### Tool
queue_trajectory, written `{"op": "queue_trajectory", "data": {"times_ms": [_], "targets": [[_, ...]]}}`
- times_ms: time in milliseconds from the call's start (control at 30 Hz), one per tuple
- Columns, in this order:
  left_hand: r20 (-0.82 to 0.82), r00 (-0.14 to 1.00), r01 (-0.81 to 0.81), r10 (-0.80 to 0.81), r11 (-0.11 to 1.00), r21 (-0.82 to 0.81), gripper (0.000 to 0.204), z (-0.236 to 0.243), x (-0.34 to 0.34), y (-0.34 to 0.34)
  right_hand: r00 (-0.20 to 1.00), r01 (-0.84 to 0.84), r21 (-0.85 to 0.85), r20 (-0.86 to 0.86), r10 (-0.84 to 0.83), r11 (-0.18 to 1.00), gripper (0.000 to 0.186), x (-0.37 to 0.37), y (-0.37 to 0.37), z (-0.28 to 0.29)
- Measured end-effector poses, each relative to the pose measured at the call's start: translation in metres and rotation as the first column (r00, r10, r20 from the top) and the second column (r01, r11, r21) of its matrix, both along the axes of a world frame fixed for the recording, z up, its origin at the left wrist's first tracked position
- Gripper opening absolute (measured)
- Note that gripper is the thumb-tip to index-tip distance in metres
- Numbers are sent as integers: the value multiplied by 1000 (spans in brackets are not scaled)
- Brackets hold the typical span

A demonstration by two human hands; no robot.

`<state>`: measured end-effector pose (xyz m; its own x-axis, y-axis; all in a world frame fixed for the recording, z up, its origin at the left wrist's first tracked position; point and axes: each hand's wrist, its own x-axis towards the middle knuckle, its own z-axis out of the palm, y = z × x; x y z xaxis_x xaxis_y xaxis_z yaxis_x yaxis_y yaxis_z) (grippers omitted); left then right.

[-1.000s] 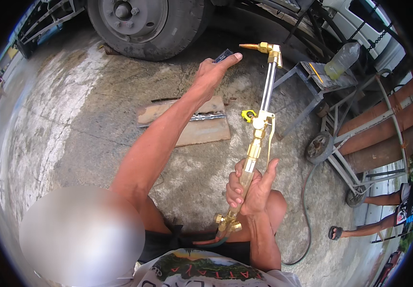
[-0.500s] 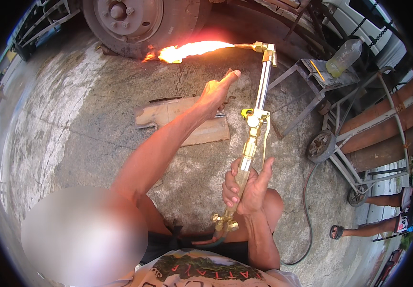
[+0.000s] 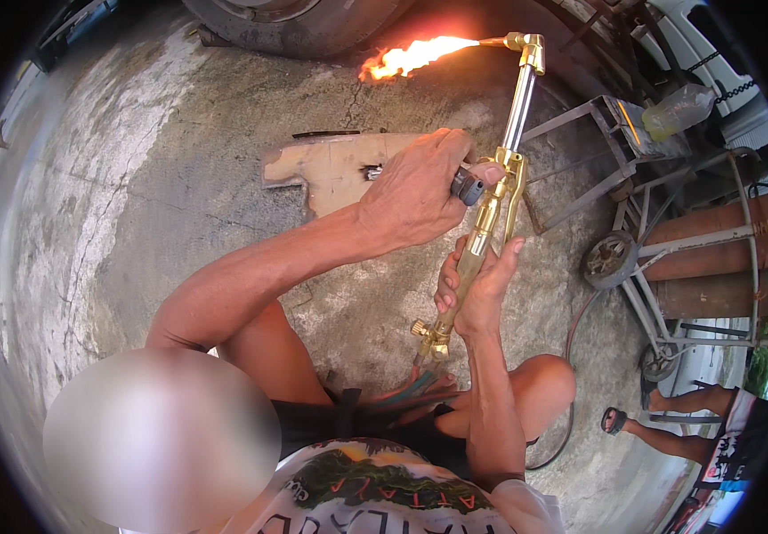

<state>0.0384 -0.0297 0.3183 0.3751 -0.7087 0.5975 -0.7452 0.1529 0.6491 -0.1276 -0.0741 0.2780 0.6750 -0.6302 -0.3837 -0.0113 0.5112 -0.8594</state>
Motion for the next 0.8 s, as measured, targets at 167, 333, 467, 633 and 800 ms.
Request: {"op": "queue_trajectory", "data": {"times_ms": [167, 333, 467, 633, 800], "targets": [[236, 970, -124, 62, 958, 260, 52, -46, 26, 4, 999, -55, 56, 1, 55, 997, 87, 29, 21, -56], [323, 938, -250, 128, 894, 372, 54, -107, 23, 14, 993, -108, 189, -31, 116, 976, 86, 21, 36, -106], [243, 944, -294, 222, 900, 322, 54, -154, 13, 17, 978, -203, 206, -10, 210, 957, 87, 7, 39, -133], [57, 957, -280, 285, 851, 445, 51, -160, 5, 14, 965, -231, 224, -73, 253, 947, 88, 7, 23, -146], [3, 953, -261, 302, 818, 512, 50, -159, 0, 8, 972, -209, 253, -57, 230, 945, 88, 2, 19, -155]]}}
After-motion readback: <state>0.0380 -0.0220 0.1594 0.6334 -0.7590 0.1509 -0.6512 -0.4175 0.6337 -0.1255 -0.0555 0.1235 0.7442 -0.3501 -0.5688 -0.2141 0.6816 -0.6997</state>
